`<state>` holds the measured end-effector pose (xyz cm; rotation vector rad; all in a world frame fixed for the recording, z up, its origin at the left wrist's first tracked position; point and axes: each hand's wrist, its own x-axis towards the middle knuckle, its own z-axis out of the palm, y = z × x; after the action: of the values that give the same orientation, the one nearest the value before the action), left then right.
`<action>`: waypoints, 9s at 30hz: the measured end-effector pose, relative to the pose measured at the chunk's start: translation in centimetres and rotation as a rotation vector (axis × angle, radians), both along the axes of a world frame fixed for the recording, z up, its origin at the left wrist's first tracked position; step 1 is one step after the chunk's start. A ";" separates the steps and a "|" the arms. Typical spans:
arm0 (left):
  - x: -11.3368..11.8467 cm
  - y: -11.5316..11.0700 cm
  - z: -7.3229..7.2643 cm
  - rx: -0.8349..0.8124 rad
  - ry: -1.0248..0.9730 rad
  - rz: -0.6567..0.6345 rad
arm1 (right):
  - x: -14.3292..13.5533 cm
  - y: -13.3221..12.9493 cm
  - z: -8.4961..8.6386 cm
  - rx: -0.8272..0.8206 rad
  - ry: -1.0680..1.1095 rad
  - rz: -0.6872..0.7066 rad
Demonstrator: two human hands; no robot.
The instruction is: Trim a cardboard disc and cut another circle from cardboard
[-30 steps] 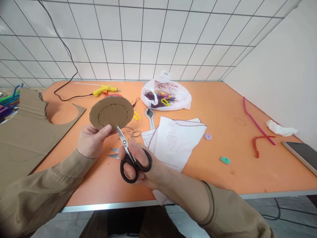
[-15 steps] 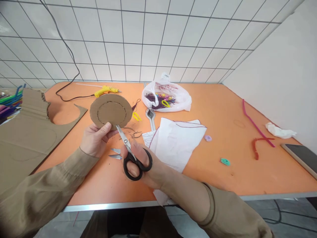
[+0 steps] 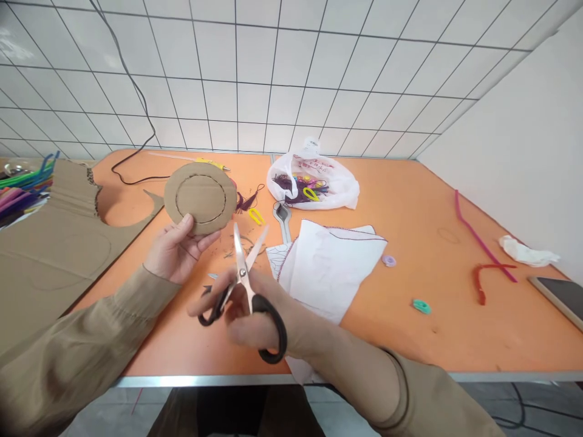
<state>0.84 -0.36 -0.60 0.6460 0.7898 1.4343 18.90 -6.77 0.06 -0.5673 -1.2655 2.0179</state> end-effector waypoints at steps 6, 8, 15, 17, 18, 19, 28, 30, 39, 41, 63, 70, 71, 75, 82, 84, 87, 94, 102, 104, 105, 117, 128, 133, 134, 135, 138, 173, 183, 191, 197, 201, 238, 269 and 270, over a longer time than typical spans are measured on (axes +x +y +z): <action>0.2 -0.2 -0.2 0.042 0.026 -0.038 | 0.5 -0.4 0.5 0.037 -0.007 -0.025; 0.3 -0.3 -0.3 0.071 0.055 -0.051 | 0.7 -0.6 0.4 -0.001 -0.027 -0.005; 0.7 -0.6 -0.1 0.105 0.116 -0.081 | 0.3 -0.4 0.3 -0.159 0.045 0.013; 0.8 -0.7 0.0 0.108 0.130 -0.076 | 0.3 -0.3 0.3 -0.198 0.052 0.011; 0.8 -0.8 0.0 0.111 0.134 -0.071 | 0.3 -0.3 0.3 -0.211 0.049 0.006; 0.8 -0.8 0.1 0.113 0.135 -0.066 | 0.3 -0.3 0.3 -0.220 0.049 -0.001; 1.0 -1.1 0.1 0.121 0.136 -0.073 | 0.4 0.0 0.2 -0.293 0.126 0.017; 1.1 -1.1 0.1 0.140 0.143 -0.071 | 0.4 0.1 0.1 -0.308 0.157 0.022; 1.3 -1.1 -0.4 0.238 0.210 -0.020 | 0.5 0.4 -0.6 -0.300 0.173 0.034; 1.3 -1.1 -0.6 0.254 0.231 -0.014 | 0.5 0.4 -0.7 -0.294 0.161 0.030; 1.2 -1.2 -0.9 0.321 0.352 0.071 | 0.3 0.6 -0.8 -0.315 0.113 0.025; 1.1 -1.1 -1.2 0.307 0.343 0.063 | 0.1 0.6 -0.9 -0.317 0.170 0.039; 1.1 -1.1 -1.2 0.310 0.338 0.062 | 0.1 0.6 -0.8 -0.321 0.180 0.040; 1.1 -1.0 -1.2 0.297 0.321 0.045 | 0.1 0.7 -0.5 -0.332 0.188 0.048; 1.7 -0.5 -1.3 0.091 0.163 0.015 | 0.2 0.7 -1.0 -0.374 0.227 0.100; 1.3 0.0 -1.5 0.072 0.112 0.040 | 0.3 0.6 -1.1 -0.359 0.200 0.120; 0.4 0.6 -1.8 0.061 0.064 0.060 | 0.5 0.4 -0.9 -0.310 0.120 0.098; 0.7 0.0 -0.9 0.030 0.030 -0.024 | 0.4 0.4 0.0 -0.217 -0.058 -0.085; 0.7 -0.2 -0.5 0.069 0.079 -0.029 | 0.4 0.4 0.0 -0.243 -0.045 -0.104; 0.7 -0.2 -0.5 0.086 0.098 -0.032 | 0.4 0.4 -0.2 -0.242 -0.021 -0.094; 0.7 -0.3 -0.5 0.095 0.107 -0.033 | 0.4 0.4 -0.2 -0.243 -0.011 -0.089; 1.0 -0.8 -1.0 0.196 0.249 0.032 | 0.4 0.9 -0.1 -0.316 0.067 -0.052; 0.7 -1.0 -0.6 0.204 0.307 0.056 | 0.3 0.6 -0.4 -0.297 0.042 -0.032; 0.8 -0.9 -0.7 0.188 0.289 0.049 | 0.2 0.5 -0.6 -0.261 0.032 -0.028; 0.9 -0.8 -0.7 0.175 0.284 0.050 | 0.2 0.5 -0.6 -0.273 0.047 -0.012; 1.0 -0.8 -0.7 0.161 0.277 0.050 | 0.3 0.5 -0.6 -0.292 0.064 0.006; 1.1 -0.5 -0.7 0.128 0.235 0.040 | 0.4 0.7 -0.6 -0.346 0.133 0.057; 1.7 -1.2 -1.0 0.141 0.268 0.115 | 0.0 1.0 -0.9 -0.338 0.179 0.049; 1.5 -0.8 -0.7 0.086 0.181 -0.005 | 0.8 1.0 -0.8 -0.361 0.300 0.163; 1.5 -0.9 -0.9 0.050 0.114 -0.039 | 0.6 1.2 -0.8 -0.405 0.417 0.221; 1.6 -0.9 -0.9 0.077 0.118 -0.028 | 0.6 1.4 -0.7 -0.422 0.493 0.268; 1.6 -0.9 -1.1 0.108 0.147 -0.016 | 0.5 1.3 -0.9 -0.414 0.467 0.235; 0.4 -0.3 -0.4 0.096 0.312 -0.084 | 0.6 0.7 -0.3 -0.201 0.013 0.034; 0.4 -0.1 -1.0 0.016 0.192 -0.039 | 0.6 0.4 0.0 -0.275 0.012 -0.035; 0.4 -0.1 -1.0 0.015 0.185 -0.039 | 0.6 0.5 0.0 -0.282 0.018 -0.024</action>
<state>1.23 -0.44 -1.57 0.8100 0.9066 1.3586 19.45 -6.31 0.01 -0.6903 -0.9644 2.1913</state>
